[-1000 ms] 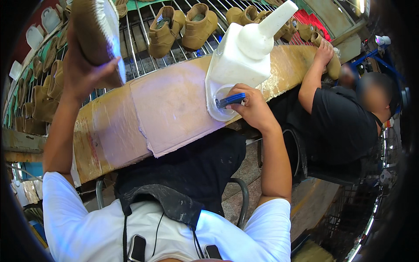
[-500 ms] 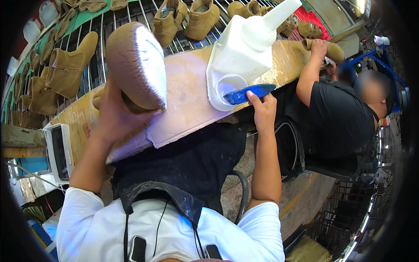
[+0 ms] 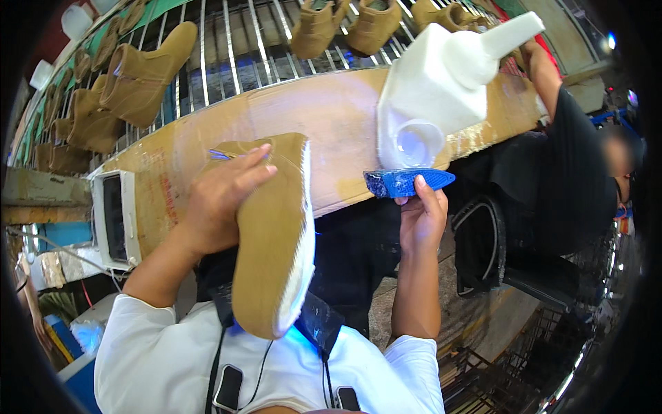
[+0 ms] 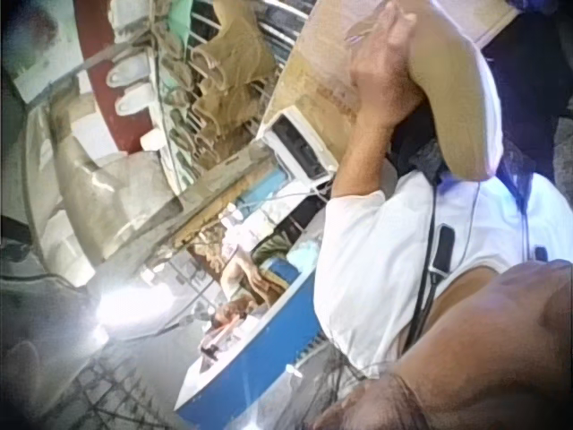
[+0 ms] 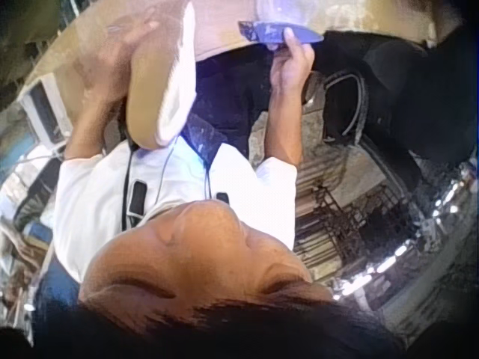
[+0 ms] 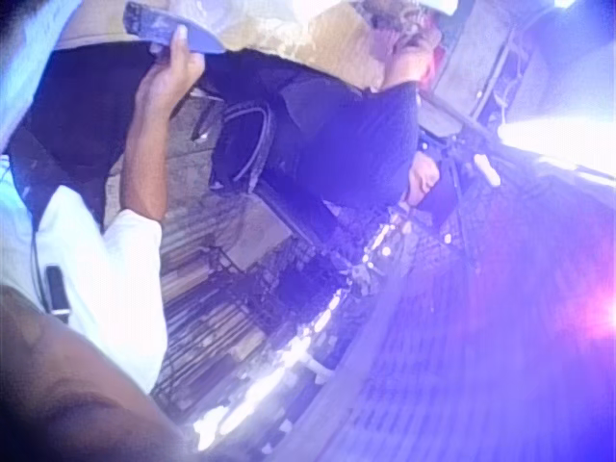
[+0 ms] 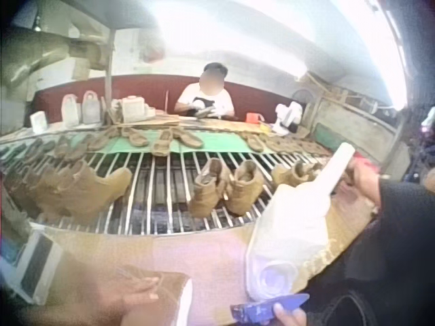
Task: The person applies adhesive to the soles and edges of boots using a brush dipped in a glue container, then places the finished boots onto a conveyor rack.
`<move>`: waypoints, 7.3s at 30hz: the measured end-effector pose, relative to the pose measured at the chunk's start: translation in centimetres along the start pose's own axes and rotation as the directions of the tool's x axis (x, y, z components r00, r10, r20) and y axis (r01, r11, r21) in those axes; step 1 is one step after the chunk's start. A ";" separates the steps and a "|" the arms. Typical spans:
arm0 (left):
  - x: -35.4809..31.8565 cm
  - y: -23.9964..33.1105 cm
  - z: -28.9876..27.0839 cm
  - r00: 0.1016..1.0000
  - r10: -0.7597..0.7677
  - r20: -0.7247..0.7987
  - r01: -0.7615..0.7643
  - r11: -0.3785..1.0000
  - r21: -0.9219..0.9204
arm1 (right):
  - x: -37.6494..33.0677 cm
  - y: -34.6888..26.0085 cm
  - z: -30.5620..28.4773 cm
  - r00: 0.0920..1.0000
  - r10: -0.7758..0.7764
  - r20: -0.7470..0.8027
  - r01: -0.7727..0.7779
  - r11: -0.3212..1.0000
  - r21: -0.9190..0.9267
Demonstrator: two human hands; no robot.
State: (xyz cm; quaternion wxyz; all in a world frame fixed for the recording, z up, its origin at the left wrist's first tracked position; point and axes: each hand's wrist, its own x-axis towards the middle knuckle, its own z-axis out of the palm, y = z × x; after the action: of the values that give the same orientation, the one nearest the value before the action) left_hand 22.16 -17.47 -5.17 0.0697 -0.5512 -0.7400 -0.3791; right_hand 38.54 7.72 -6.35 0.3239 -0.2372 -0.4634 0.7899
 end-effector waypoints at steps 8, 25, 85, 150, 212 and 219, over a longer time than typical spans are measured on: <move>-2.4 -0.1 1.1 0.992 0.120 -0.039 -0.116 0.990 0.075 | 0.5 5.6 5.9 0.997 0.037 0.062 -0.036 0.999 -0.016; -3.2 -0.3 1.4 0.987 0.153 -0.054 -0.145 0.981 0.132 | -3.4 3.9 6.7 0.980 -0.167 0.111 0.191 0.948 -0.255; 2.0 1.1 -1.1 0.984 0.044 0.175 -0.072 0.985 0.156 | -8.6 -6.6 5.5 0.731 -0.433 0.527 0.501 0.865 0.016; 3.9 -0.5 -2.7 0.626 -0.441 0.643 0.773 0.248 -0.583 | 3.2 -4.8 -2.8 0.847 -0.400 0.351 0.488 0.321 -0.812; 5.5 2.1 -2.0 0.736 -0.348 0.580 0.657 0.161 -0.736 | -6.5 -7.6 3.4 0.719 -0.409 0.562 0.677 0.595 -0.433; 5.2 2.1 -1.8 0.756 -0.331 0.564 0.645 0.236 -0.727 | -6.0 -7.3 4.6 0.702 -0.446 0.555 0.711 0.468 -0.524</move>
State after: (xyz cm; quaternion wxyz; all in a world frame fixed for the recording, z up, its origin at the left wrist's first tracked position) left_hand 21.43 -14.49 -0.17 -0.4683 -0.2848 -0.5544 -0.6263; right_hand 41.65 3.29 2.64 0.3731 -0.0267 -0.8296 0.4146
